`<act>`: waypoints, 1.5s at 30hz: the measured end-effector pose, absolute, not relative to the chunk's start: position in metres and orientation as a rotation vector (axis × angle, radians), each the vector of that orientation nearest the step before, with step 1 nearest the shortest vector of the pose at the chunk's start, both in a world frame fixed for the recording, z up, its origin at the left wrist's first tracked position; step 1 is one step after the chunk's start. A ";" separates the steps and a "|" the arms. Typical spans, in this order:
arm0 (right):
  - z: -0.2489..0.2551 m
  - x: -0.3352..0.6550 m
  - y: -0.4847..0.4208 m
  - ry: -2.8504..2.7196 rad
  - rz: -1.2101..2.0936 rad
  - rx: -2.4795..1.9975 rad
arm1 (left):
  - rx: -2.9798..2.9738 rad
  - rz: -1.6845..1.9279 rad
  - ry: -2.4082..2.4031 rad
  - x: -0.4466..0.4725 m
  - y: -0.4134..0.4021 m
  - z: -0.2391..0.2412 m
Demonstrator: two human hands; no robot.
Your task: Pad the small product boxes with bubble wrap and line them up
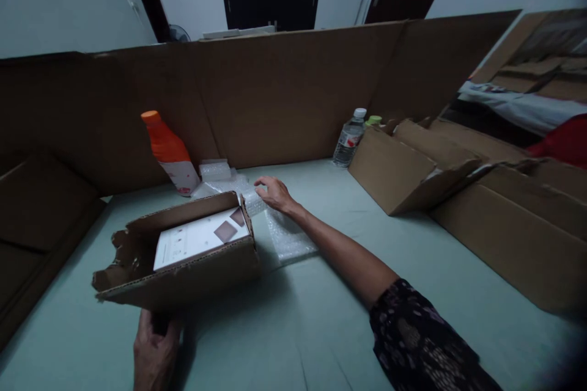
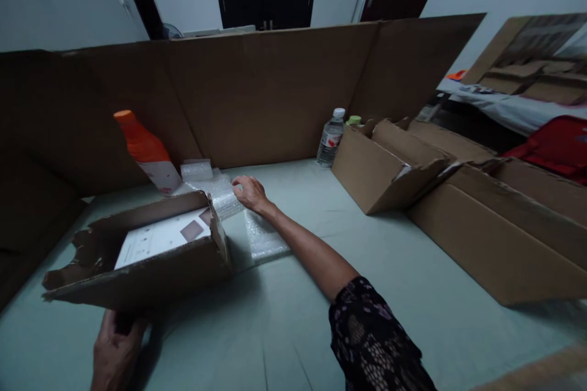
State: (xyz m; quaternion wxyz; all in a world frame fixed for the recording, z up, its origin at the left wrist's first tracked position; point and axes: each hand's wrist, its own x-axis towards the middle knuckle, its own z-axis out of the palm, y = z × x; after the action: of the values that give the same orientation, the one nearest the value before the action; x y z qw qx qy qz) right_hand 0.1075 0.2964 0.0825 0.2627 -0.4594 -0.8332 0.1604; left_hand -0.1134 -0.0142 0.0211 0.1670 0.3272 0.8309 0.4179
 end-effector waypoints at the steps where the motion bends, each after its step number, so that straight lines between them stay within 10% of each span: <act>1: 0.087 0.096 0.304 -2.270 0.426 -1.226 | 0.921 1.178 2.369 -0.113 -0.014 0.020; 14: 0.102 -0.027 0.380 -2.186 0.518 -1.178 | 0.767 1.190 2.411 -0.120 -0.013 -0.007; 32: 0.095 0.206 0.250 -1.451 0.617 -1.066 | 0.937 1.248 2.284 -0.126 -0.012 0.007; 45: 0.092 0.215 0.210 -2.271 0.667 -1.054 | 0.939 1.345 2.284 -0.121 -0.020 0.012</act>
State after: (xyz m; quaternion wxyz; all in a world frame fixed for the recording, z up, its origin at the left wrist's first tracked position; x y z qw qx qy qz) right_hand 0.2147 0.2105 0.0924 0.2718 -0.3913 -0.8435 0.2478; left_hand -0.1209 -0.0199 0.0122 0.1640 0.3295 0.8011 0.4719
